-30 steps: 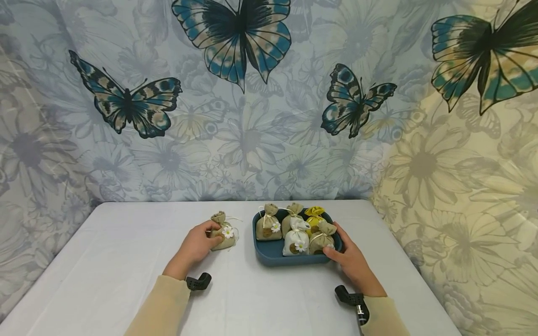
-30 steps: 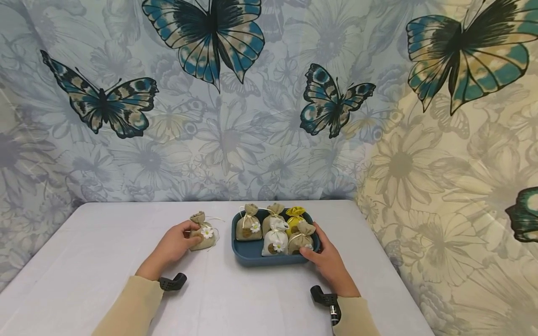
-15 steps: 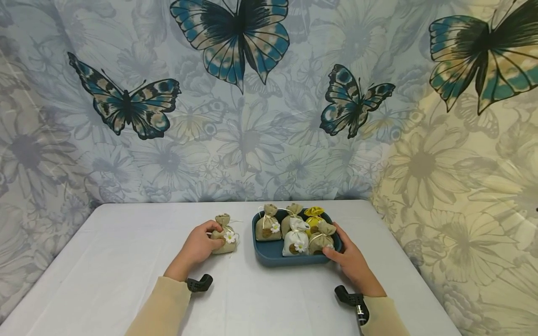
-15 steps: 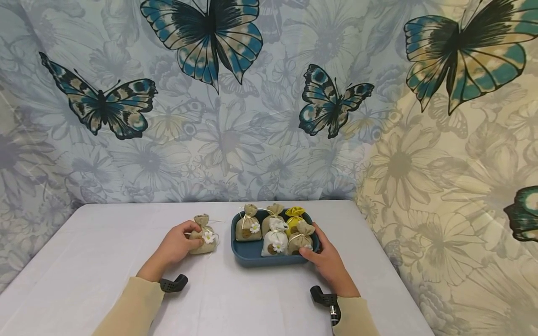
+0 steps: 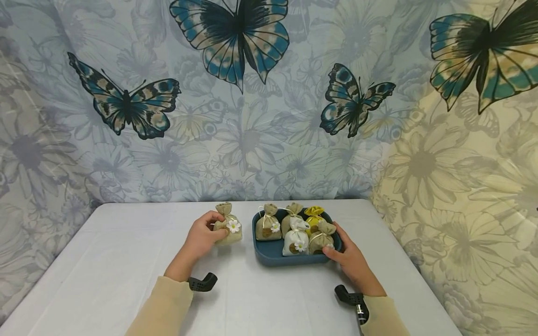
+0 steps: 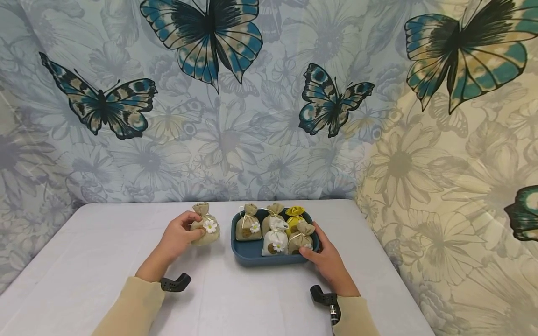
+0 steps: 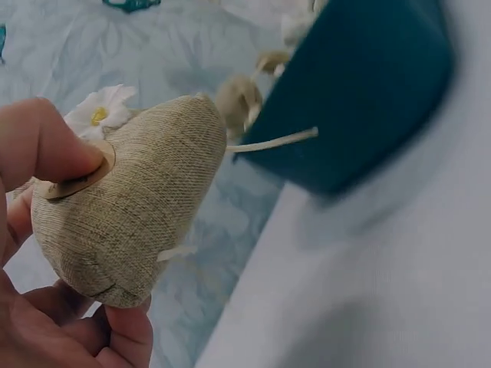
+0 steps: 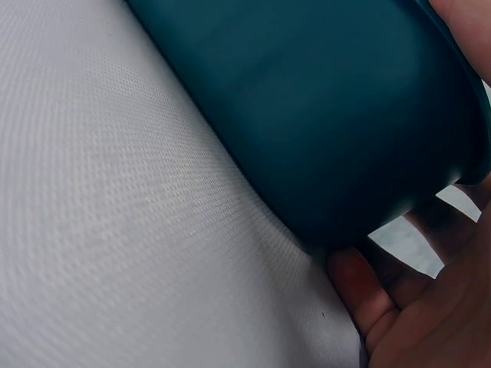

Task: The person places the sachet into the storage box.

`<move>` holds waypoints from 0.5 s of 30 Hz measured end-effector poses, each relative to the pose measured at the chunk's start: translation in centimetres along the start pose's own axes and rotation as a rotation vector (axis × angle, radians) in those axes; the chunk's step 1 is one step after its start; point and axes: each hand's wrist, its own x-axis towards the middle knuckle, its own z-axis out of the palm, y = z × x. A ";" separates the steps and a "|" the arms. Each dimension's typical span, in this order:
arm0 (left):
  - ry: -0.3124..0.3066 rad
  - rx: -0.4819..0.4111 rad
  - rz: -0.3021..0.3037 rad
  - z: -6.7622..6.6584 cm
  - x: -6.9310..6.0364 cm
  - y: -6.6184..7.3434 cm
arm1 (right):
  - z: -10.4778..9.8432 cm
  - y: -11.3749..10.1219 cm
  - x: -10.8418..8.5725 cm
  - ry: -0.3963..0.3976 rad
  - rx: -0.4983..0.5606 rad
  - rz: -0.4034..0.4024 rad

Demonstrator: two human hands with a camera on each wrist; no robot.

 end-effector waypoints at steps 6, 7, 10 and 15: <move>-0.074 -0.079 0.044 1.7 -0.1 2.2 | 0.1 0.9 0.2 0.009 -0.013 -0.018; -0.088 -0.080 0.052 2.0 0.0 2.6 | 0.1 1.1 0.3 0.012 -0.014 -0.020; -0.125 -0.070 0.075 2.9 0.2 3.3 | 0.1 1.3 0.4 0.013 -0.010 -0.023; -0.183 -0.042 0.087 4.5 0.3 3.9 | 0.1 1.2 0.4 0.010 -0.005 -0.019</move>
